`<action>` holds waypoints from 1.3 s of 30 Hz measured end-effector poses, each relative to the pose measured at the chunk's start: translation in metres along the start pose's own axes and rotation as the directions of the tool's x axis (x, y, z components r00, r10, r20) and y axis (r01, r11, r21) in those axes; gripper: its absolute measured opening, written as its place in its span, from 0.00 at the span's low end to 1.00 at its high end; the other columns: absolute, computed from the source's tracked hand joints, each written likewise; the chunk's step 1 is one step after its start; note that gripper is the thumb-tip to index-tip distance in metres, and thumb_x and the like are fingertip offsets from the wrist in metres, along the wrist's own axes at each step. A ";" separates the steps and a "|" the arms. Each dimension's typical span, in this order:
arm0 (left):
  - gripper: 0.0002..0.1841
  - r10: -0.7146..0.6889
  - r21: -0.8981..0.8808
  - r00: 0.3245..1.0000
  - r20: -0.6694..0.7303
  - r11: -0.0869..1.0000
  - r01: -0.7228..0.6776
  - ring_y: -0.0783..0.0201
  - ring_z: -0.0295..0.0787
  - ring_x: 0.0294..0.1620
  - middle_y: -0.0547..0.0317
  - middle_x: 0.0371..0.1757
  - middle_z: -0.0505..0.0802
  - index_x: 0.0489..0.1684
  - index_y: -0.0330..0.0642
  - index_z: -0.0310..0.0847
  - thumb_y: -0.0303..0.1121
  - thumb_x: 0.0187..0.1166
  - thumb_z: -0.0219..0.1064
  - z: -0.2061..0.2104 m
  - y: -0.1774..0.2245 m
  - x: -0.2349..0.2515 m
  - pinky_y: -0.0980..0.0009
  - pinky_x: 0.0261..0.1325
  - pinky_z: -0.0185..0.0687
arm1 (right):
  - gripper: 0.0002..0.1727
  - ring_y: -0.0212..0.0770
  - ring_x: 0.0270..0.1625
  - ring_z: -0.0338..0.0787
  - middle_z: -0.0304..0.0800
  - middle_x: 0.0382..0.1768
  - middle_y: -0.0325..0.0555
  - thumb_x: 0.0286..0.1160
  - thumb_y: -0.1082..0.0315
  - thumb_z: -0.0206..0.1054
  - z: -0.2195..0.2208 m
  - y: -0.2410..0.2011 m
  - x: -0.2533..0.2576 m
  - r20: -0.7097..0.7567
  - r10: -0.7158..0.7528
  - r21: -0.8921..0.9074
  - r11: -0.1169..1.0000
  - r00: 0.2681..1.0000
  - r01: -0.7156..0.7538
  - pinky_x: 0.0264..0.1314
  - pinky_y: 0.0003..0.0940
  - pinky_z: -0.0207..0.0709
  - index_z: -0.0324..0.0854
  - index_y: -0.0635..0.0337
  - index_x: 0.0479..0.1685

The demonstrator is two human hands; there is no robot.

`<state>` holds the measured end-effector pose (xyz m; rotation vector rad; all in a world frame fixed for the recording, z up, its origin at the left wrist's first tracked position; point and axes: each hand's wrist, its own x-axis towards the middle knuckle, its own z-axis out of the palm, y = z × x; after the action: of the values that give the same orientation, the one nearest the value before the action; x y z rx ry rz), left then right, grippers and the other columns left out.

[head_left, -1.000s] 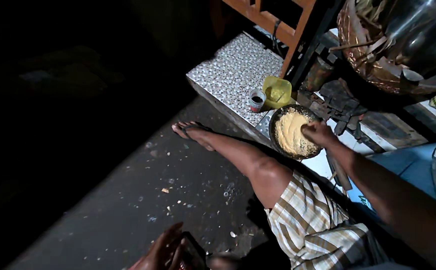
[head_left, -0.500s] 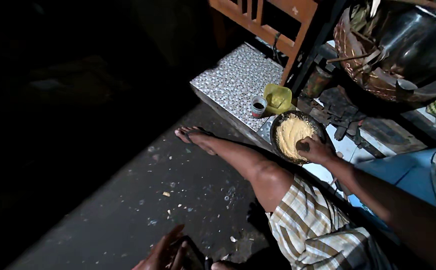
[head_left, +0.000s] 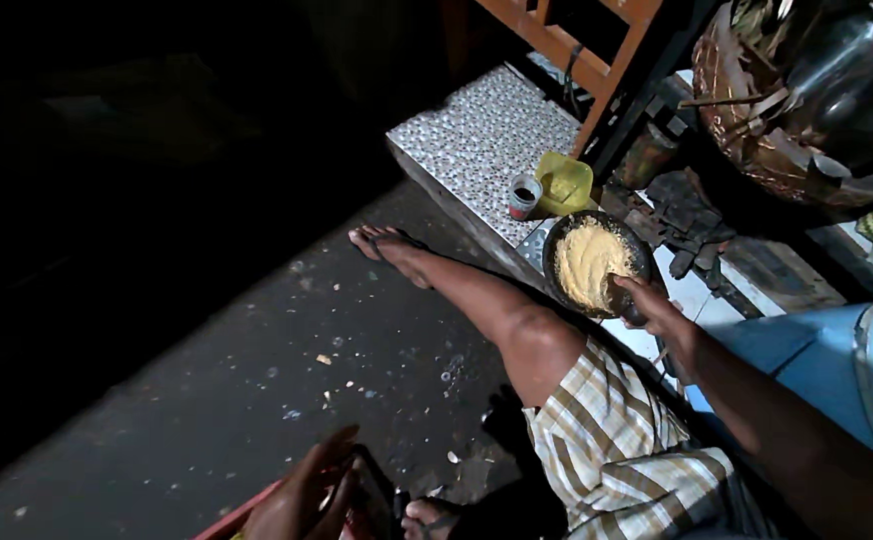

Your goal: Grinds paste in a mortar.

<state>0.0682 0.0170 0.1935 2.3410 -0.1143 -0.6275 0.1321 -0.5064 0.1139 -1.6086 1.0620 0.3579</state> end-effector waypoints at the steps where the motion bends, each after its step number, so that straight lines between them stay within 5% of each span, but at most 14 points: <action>1: 0.24 0.008 0.003 1.000 0.004 1.000 -0.008 0.46 0.93 0.48 0.33 0.64 0.88 0.77 0.30 0.71 0.33 0.85 0.60 0.000 0.003 0.002 0.47 0.54 0.88 | 0.28 0.41 0.28 0.81 0.83 0.43 0.50 0.88 0.40 0.56 0.006 -0.002 -0.002 0.005 -0.018 0.023 1.000 1.000 0.018 0.26 0.36 0.77 0.72 0.46 0.76; 3: 0.24 0.033 0.008 0.999 -0.004 0.999 -0.033 0.45 0.93 0.47 0.33 0.63 0.88 0.77 0.30 0.72 0.32 0.84 0.61 -0.002 0.006 0.004 0.46 0.53 0.88 | 0.26 0.43 0.42 0.87 0.85 0.58 0.51 0.89 0.48 0.61 0.014 0.001 -0.001 0.003 -0.241 -0.233 0.944 0.970 0.235 0.42 0.40 0.83 0.73 0.52 0.78; 4: 0.24 0.033 0.011 0.999 -0.011 0.999 -0.032 0.46 0.93 0.47 0.34 0.63 0.89 0.77 0.31 0.72 0.33 0.84 0.61 -0.001 0.005 0.002 0.47 0.52 0.89 | 0.29 0.50 0.59 0.88 0.81 0.71 0.55 0.83 0.50 0.68 0.017 0.001 -0.002 0.043 -0.357 -0.453 0.825 0.933 0.337 0.60 0.52 0.83 0.76 0.52 0.78; 5: 0.24 0.030 0.009 0.999 -0.012 1.000 -0.030 0.47 0.94 0.48 0.35 0.64 0.89 0.77 0.32 0.73 0.34 0.84 0.60 0.000 0.004 0.002 0.48 0.52 0.89 | 0.30 0.58 0.66 0.87 0.77 0.77 0.58 0.77 0.47 0.72 0.021 0.004 -0.003 0.104 -0.456 -0.642 0.648 0.884 0.410 0.65 0.61 0.81 0.79 0.48 0.77; 7: 0.24 0.021 -0.004 1.000 -0.010 1.000 -0.021 0.48 0.94 0.48 0.35 0.65 0.88 0.77 0.32 0.72 0.34 0.85 0.59 0.001 0.003 0.002 0.50 0.52 0.89 | 0.29 0.63 0.65 0.87 0.74 0.79 0.58 0.75 0.42 0.71 0.025 0.005 0.000 0.204 -0.556 -0.832 0.335 0.806 0.442 0.59 0.64 0.82 0.83 0.39 0.74; 9: 0.24 0.001 -0.003 1.000 0.001 1.000 -0.001 0.47 0.94 0.47 0.34 0.65 0.88 0.77 0.32 0.72 0.34 0.85 0.60 0.001 0.002 0.001 0.49 0.51 0.89 | 0.27 0.65 0.65 0.87 0.74 0.80 0.58 0.74 0.44 0.73 0.028 -0.006 0.013 0.213 -0.570 -0.873 0.254 0.793 0.416 0.57 0.65 0.82 0.84 0.39 0.72; 11: 0.24 0.008 0.009 1.000 -0.001 1.000 -0.008 0.47 0.93 0.44 0.34 0.64 0.88 0.77 0.32 0.72 0.34 0.84 0.60 0.000 0.006 0.000 0.48 0.50 0.88 | 0.27 0.66 0.61 0.88 0.74 0.78 0.61 0.72 0.46 0.76 0.027 -0.026 0.031 0.147 -0.545 -0.855 0.350 0.825 0.383 0.53 0.67 0.82 0.84 0.41 0.71; 15: 0.24 0.024 0.004 0.999 -0.032 1.000 -0.024 0.49 0.93 0.42 0.36 0.65 0.88 0.77 0.34 0.73 0.35 0.85 0.59 -0.001 0.012 0.003 0.48 0.48 0.88 | 0.31 0.71 0.75 0.77 0.70 0.80 0.70 0.71 0.44 0.76 0.017 -0.066 0.044 0.101 -0.325 -0.726 0.622 0.940 0.293 0.70 0.74 0.72 0.82 0.49 0.71; 21: 0.24 0.025 0.013 1.000 -0.006 1.000 -0.025 0.47 0.93 0.45 0.35 0.63 0.89 0.77 0.33 0.73 0.33 0.84 0.59 0.002 0.003 0.001 0.48 0.50 0.88 | 0.29 0.67 0.61 0.88 0.71 0.81 0.62 0.74 0.44 0.73 0.029 -0.007 0.011 0.141 -0.527 -0.895 0.294 0.838 0.335 0.55 0.67 0.82 0.82 0.41 0.75; 23: 0.24 0.025 0.036 1.000 0.017 0.999 -0.025 0.45 0.94 0.46 0.34 0.64 0.88 0.77 0.33 0.73 0.33 0.85 0.60 0.001 0.005 0.004 0.46 0.52 0.88 | 0.28 0.70 0.57 0.89 0.70 0.81 0.65 0.76 0.46 0.73 0.025 -0.020 0.028 0.082 -0.536 -0.889 0.341 0.840 0.305 0.51 0.69 0.82 0.82 0.44 0.74; 28: 0.24 0.038 0.006 0.999 -0.022 0.999 -0.038 0.49 0.94 0.45 0.36 0.65 0.89 0.77 0.34 0.74 0.35 0.85 0.59 0.001 0.010 0.003 0.50 0.50 0.89 | 0.32 0.73 0.73 0.79 0.66 0.82 0.72 0.72 0.43 0.75 0.019 -0.065 0.047 0.045 -0.337 -0.781 0.575 0.940 0.244 0.66 0.76 0.73 0.81 0.48 0.73; 31: 0.24 0.024 -0.017 1.000 -0.011 1.000 -0.024 0.48 0.93 0.48 0.35 0.63 0.89 0.77 0.33 0.73 0.35 0.85 0.59 0.003 0.002 -0.001 0.48 0.53 0.88 | 0.29 0.70 0.63 0.85 0.73 0.75 0.69 0.71 0.45 0.77 0.029 -0.030 0.019 0.094 -0.405 -0.824 0.482 0.910 0.299 0.58 0.73 0.79 0.83 0.46 0.70; 34: 0.24 -0.002 0.012 1.000 0.017 1.000 0.002 0.44 0.93 0.46 0.34 0.61 0.89 0.77 0.31 0.72 0.32 0.84 0.60 0.000 -0.001 -0.002 0.45 0.52 0.87 | 0.30 0.68 0.56 0.89 0.68 0.82 0.64 0.75 0.47 0.74 0.036 -0.010 0.013 0.107 -0.514 -0.880 0.350 0.851 0.322 0.51 0.67 0.83 0.80 0.43 0.76; 39: 0.23 0.018 0.028 1.000 -0.018 0.999 -0.018 0.46 0.94 0.46 0.36 0.63 0.89 0.76 0.34 0.74 0.34 0.85 0.61 -0.002 0.007 0.002 0.47 0.52 0.88 | 0.29 0.72 0.71 0.80 0.68 0.80 0.71 0.75 0.48 0.74 0.023 -0.057 0.044 0.023 -0.410 -0.713 0.632 0.912 0.302 0.65 0.75 0.74 0.80 0.49 0.73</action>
<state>0.0711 0.0124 0.1983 2.3691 -0.1366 -0.5995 0.2082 -0.5066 0.1102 -2.5325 0.6903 0.4083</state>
